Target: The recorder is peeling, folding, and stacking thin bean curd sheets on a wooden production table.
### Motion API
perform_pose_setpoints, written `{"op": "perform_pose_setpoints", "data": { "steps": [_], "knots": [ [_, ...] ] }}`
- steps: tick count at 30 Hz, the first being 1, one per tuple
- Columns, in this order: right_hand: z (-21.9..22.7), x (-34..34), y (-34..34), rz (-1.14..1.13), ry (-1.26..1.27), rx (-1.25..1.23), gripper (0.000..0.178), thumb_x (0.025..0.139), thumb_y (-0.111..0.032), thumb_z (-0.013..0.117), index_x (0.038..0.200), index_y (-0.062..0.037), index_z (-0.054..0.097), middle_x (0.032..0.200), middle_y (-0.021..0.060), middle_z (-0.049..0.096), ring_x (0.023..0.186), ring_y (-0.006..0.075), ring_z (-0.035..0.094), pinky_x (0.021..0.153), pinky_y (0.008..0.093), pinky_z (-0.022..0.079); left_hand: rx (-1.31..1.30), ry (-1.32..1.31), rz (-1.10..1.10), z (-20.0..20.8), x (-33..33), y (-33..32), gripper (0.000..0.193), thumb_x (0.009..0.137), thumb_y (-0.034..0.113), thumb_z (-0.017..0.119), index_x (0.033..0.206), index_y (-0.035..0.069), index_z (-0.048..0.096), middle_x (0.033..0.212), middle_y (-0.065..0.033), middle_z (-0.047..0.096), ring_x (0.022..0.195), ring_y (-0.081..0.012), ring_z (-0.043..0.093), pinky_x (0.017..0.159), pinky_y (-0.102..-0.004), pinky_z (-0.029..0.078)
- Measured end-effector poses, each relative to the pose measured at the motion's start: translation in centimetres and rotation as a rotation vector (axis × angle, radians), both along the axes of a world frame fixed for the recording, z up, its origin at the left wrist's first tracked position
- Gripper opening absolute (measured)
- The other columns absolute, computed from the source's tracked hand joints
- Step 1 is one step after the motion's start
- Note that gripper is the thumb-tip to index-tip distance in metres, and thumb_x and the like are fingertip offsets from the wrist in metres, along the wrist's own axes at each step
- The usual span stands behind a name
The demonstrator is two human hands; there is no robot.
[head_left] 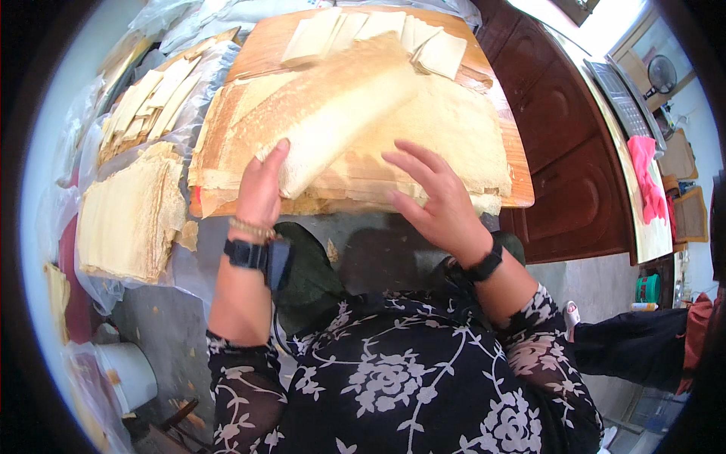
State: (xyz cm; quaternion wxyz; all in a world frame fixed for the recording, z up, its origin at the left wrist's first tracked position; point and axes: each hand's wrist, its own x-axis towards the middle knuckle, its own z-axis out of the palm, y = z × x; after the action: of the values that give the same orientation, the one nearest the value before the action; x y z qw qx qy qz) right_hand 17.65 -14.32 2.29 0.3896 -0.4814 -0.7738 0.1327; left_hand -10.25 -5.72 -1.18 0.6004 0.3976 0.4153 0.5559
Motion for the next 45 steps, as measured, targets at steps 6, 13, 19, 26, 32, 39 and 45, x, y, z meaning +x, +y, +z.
{"op": "perform_pose_setpoints", "data": {
  "steps": [6,13,19,26,32,39,45],
  "knots": [
    [-1.0,-3.6,8.2,0.027,-0.319,0.288,0.050,0.092,-0.036,0.068,0.138,-0.0179,0.061,0.149,0.0162,0.052,0.141,0.0375,0.044,0.117,0.0499,0.034,-0.011,0.417,0.041,-3.4,-3.0,6.6,0.039,0.103,0.024,0.061,0.127,-0.007,0.061,0.118,-0.0109,0.070,0.101,-0.0185,0.069,0.088,-0.0325,0.054],
    [-3.8,-5.0,11.0,0.004,-0.492,0.086,0.053,0.091,-0.044,0.068,0.138,-0.0192,0.062,0.148,0.0133,0.053,0.141,0.0357,0.044,0.119,0.0505,0.030,0.000,1.036,0.069,-1.0,-1.8,5.7,0.046,0.095,0.027,0.069,0.128,-0.004,0.062,0.122,-0.0225,0.068,0.102,-0.0354,0.068,0.087,-0.0390,0.053],
    [-3.8,-3.8,12.6,0.112,-0.471,0.072,0.053,0.087,-0.044,0.071,0.134,-0.0193,0.065,0.145,0.0116,0.056,0.139,0.0332,0.047,0.116,0.0546,0.032,0.927,1.691,0.619,0.5,2.1,1.4,0.057,0.084,0.033,0.077,0.132,0.005,0.060,0.129,-0.0155,0.062,0.114,-0.0341,0.062,0.093,-0.0425,0.053],
    [-1.7,-1.2,15.1,0.169,-0.435,0.133,0.041,0.078,-0.017,0.070,0.120,-0.0146,0.071,0.122,0.0071,0.069,0.118,0.0278,0.062,0.105,0.0431,0.044,0.745,1.724,-0.071,0.7,1.9,1.6,0.039,0.082,0.020,0.071,0.118,0.006,0.064,0.114,-0.0146,0.068,0.105,-0.0306,0.066,0.086,-0.0434,0.054],
    [-0.9,4.2,11.6,0.235,-0.314,-0.090,0.026,0.082,-0.010,0.075,0.108,-0.0120,0.077,0.107,0.0061,0.075,0.101,0.0237,0.069,0.094,0.0362,0.052,0.645,1.354,-0.242,2.7,-3.3,-2.4,0.025,0.081,0.011,0.065,0.104,0.005,0.071,0.088,-0.0186,0.070,0.085,-0.0349,0.069,0.074,-0.0452,0.054],
    [-3.7,3.9,12.7,0.083,0.129,-0.548,0.019,0.099,-0.019,0.068,0.095,-0.0013,0.070,0.083,-0.0057,0.062,0.079,0.0072,0.054,0.075,0.0249,0.047,0.195,0.899,-0.289,0.6,-9.0,-0.9,0.024,0.093,0.021,0.072,0.109,0.002,0.072,0.084,0.0034,0.065,0.077,-0.0061,0.059,0.070,-0.0248,0.049],
    [-4.4,0.7,14.3,-0.167,0.114,-0.387,0.025,0.097,-0.027,0.066,0.097,-0.0024,0.069,0.082,0.0111,0.070,0.076,0.0190,0.065,0.073,0.0356,0.051,0.170,0.710,0.279,-3.6,-6.0,1.9,0.027,0.098,0.023,0.065,0.101,-0.004,0.066,0.083,-0.0078,0.071,0.072,-0.0195,0.064,0.068,-0.0367,0.051]
  ]
}}
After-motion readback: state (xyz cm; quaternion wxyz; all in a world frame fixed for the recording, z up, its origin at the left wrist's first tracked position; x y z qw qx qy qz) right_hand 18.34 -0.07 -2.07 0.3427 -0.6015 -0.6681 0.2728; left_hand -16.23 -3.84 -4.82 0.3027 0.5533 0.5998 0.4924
